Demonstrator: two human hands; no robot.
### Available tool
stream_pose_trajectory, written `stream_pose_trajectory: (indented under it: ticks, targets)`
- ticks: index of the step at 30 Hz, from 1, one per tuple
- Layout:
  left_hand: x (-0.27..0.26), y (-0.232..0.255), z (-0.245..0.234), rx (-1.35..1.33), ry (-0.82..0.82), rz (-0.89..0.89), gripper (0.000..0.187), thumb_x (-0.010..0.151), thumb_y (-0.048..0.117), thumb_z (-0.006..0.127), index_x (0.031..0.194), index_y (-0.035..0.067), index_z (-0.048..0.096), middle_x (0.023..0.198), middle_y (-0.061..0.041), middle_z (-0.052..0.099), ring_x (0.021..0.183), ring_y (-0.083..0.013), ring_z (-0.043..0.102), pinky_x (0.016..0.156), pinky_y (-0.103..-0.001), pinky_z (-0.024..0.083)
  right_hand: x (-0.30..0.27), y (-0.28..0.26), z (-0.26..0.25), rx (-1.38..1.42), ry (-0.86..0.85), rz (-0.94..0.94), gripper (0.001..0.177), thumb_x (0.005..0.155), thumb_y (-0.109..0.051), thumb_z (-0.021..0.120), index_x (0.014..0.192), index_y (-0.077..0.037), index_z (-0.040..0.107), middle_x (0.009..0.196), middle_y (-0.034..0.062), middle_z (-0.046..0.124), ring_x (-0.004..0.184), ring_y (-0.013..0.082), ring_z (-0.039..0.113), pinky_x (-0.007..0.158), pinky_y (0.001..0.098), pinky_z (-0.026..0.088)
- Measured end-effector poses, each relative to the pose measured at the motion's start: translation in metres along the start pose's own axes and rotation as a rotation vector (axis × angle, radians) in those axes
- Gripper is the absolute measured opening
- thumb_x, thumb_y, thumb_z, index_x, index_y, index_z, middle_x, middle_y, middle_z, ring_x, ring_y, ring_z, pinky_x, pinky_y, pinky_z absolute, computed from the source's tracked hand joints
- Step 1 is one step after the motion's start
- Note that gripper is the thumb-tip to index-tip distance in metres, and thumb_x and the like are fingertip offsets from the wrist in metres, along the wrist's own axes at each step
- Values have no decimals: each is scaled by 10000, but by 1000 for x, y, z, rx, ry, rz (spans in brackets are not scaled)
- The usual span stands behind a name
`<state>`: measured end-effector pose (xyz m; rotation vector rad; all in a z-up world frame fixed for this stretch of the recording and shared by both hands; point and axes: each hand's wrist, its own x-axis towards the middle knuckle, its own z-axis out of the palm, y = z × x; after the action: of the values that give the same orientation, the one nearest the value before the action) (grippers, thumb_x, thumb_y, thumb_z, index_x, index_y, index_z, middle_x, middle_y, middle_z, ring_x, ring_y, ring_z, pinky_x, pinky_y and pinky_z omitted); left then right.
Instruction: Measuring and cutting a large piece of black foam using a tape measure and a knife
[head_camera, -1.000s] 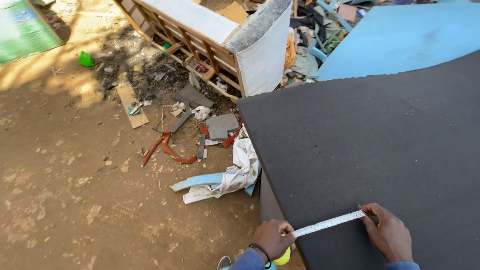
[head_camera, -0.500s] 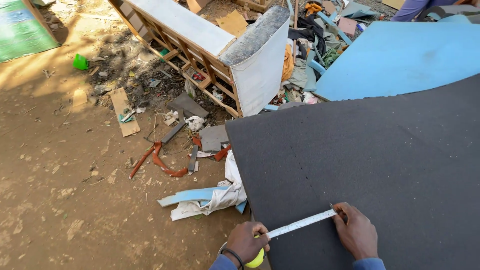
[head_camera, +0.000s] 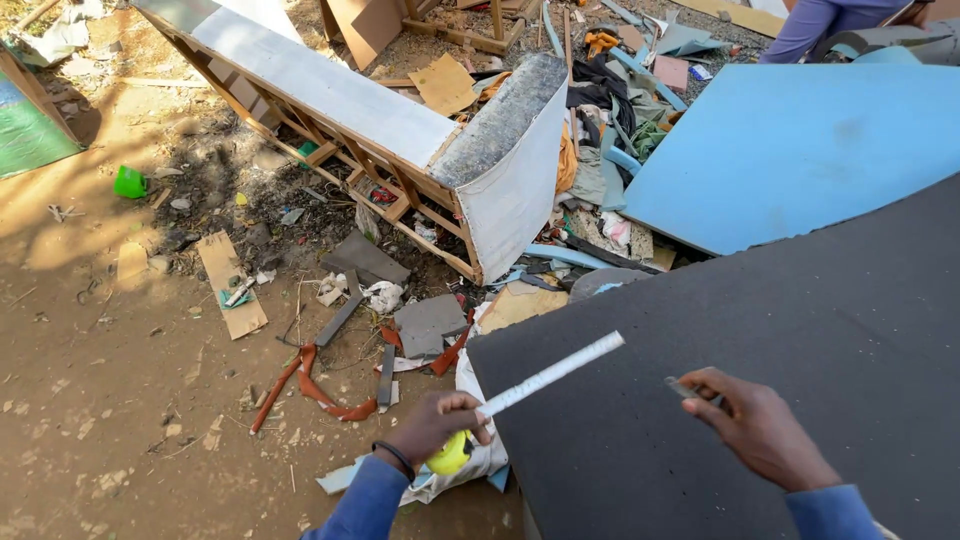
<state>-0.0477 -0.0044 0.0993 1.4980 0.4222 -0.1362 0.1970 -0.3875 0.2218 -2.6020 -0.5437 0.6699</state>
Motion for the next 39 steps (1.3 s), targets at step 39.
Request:
stream_pose_trajectory:
  ticks: [39]
  targets:
    - [146,-58,-78,434,177,-122,227,862,355,769,939,221,936,880,-8,908,1012,-272,853,906,-350,617,249,-69,140,-270,251,-64,312,1040,-414,683,1331,-434,795,1309,15,827,1210,415,817,1066,601,658]
